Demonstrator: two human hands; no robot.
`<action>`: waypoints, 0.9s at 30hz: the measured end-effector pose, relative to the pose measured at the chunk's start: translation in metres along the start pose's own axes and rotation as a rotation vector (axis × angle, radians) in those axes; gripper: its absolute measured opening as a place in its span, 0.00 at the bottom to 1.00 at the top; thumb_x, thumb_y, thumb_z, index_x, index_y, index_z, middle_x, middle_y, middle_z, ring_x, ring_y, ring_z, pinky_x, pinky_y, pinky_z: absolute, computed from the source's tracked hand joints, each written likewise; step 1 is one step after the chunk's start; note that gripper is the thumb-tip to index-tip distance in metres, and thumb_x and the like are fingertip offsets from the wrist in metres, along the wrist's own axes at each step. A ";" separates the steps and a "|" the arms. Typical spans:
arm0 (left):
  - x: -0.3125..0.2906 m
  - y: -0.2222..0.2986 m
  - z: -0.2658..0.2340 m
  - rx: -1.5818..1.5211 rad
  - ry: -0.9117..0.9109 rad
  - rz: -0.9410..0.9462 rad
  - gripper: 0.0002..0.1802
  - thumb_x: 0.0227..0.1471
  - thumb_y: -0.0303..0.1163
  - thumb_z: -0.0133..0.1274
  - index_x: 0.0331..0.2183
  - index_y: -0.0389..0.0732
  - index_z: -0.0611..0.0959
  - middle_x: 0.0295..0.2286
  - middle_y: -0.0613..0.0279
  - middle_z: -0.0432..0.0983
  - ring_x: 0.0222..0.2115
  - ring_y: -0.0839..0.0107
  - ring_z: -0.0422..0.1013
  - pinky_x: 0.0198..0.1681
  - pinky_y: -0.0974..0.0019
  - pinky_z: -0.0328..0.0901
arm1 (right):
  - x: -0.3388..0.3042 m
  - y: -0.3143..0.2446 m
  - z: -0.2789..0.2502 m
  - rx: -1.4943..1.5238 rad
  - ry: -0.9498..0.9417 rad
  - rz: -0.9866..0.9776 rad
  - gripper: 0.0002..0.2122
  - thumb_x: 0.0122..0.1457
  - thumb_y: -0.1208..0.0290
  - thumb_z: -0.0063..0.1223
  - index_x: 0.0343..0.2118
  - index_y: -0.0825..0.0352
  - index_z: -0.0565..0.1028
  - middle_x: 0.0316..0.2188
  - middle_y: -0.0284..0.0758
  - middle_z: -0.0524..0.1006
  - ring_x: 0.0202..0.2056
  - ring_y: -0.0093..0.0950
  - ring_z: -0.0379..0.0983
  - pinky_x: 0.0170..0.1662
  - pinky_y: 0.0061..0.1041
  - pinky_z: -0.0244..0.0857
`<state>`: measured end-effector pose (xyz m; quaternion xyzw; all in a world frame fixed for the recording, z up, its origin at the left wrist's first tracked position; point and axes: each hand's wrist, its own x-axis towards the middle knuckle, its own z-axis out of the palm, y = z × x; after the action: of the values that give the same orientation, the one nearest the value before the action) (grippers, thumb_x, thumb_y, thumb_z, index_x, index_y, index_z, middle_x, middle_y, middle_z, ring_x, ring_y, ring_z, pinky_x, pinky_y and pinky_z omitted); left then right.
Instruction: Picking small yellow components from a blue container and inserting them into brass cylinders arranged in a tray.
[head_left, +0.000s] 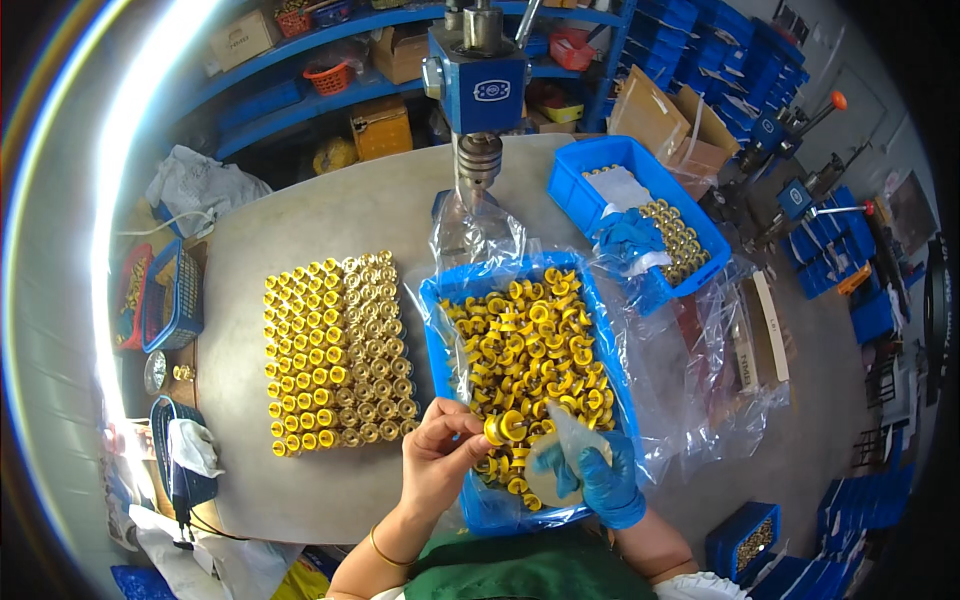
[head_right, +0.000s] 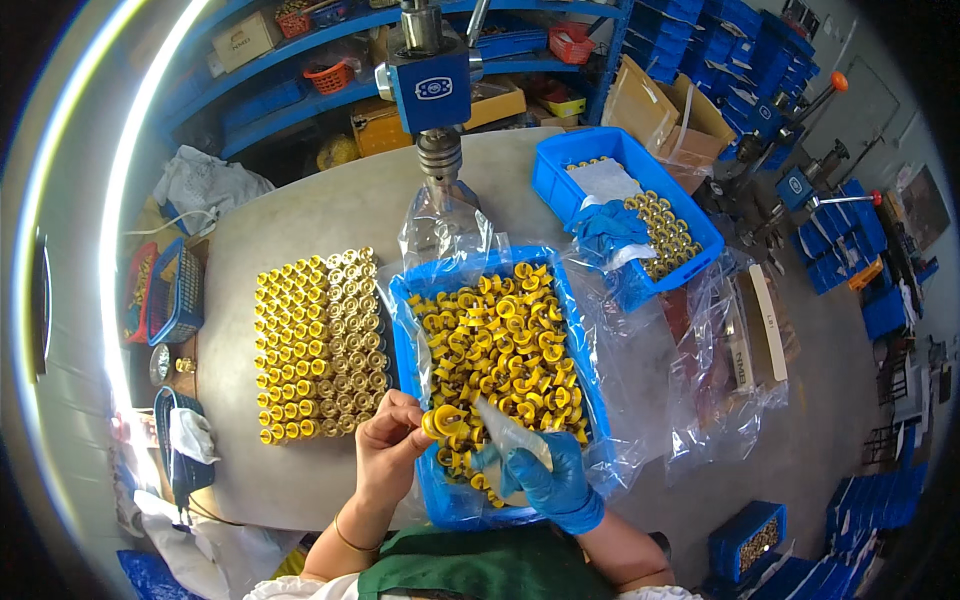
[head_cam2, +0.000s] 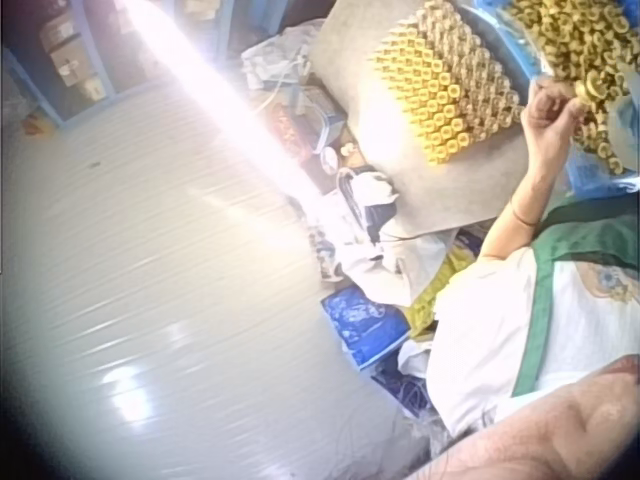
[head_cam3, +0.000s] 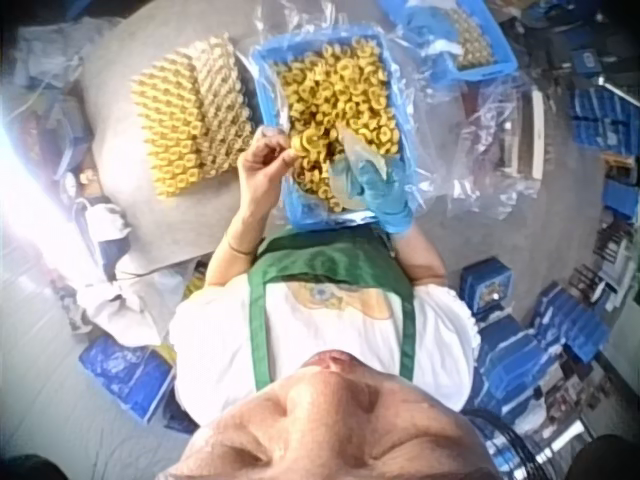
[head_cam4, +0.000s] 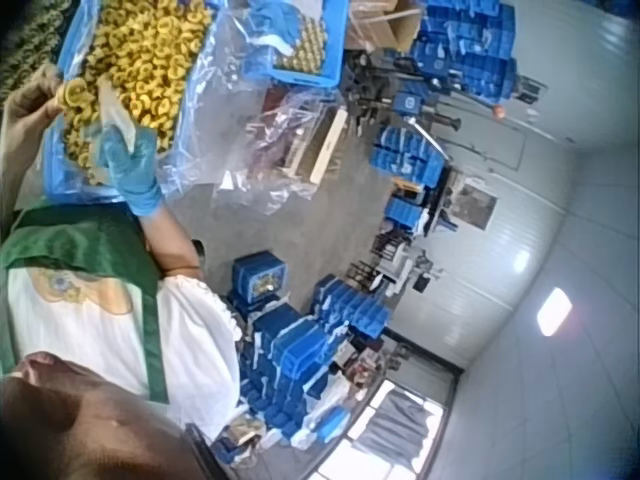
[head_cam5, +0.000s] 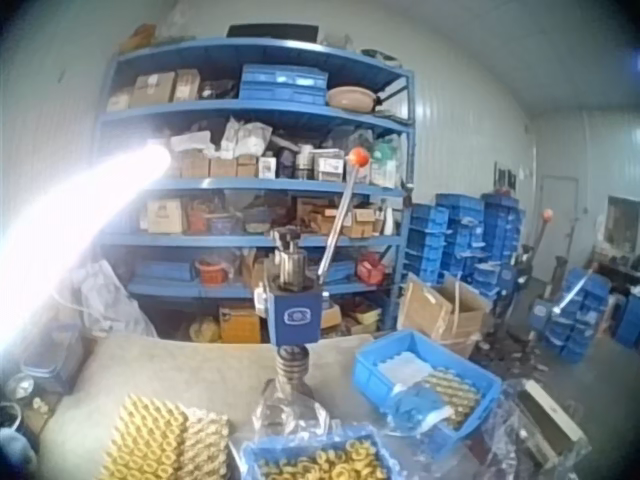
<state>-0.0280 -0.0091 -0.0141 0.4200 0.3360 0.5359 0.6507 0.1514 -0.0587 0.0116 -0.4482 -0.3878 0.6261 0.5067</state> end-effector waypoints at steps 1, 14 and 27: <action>0.001 0.000 -0.003 -0.064 0.002 -0.041 0.05 0.37 0.18 0.54 0.24 0.34 0.76 0.28 0.68 0.60 0.26 0.82 0.61 0.25 0.82 0.60 | -0.001 -0.003 0.000 0.004 0.002 -0.001 0.10 0.50 0.69 0.48 0.30 0.72 0.72 0.20 0.31 0.73 0.20 0.16 0.66 0.24 0.15 0.60; 0.003 -0.006 -0.014 -0.111 -0.117 -0.094 0.04 0.39 0.21 0.54 0.24 0.35 0.76 0.28 0.67 0.60 0.27 0.80 0.60 0.28 0.80 0.58 | 0.001 -0.013 0.002 -0.089 -0.102 0.061 0.08 0.49 0.73 0.47 0.28 0.73 0.72 0.13 0.30 0.71 0.16 0.16 0.66 0.19 0.15 0.59; 0.001 -0.004 -0.010 -0.216 -0.128 -0.196 0.05 0.46 0.25 0.48 0.25 0.33 0.76 0.26 0.66 0.60 0.18 0.83 0.55 0.17 0.81 0.49 | -0.001 -0.014 0.002 -0.080 -0.095 0.080 0.07 0.49 0.73 0.49 0.26 0.72 0.73 0.14 0.30 0.71 0.16 0.15 0.65 0.19 0.14 0.58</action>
<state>-0.0349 -0.0061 -0.0222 0.3461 0.2738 0.4749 0.7614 0.1538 -0.0567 0.0254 -0.4530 -0.4180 0.6503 0.4441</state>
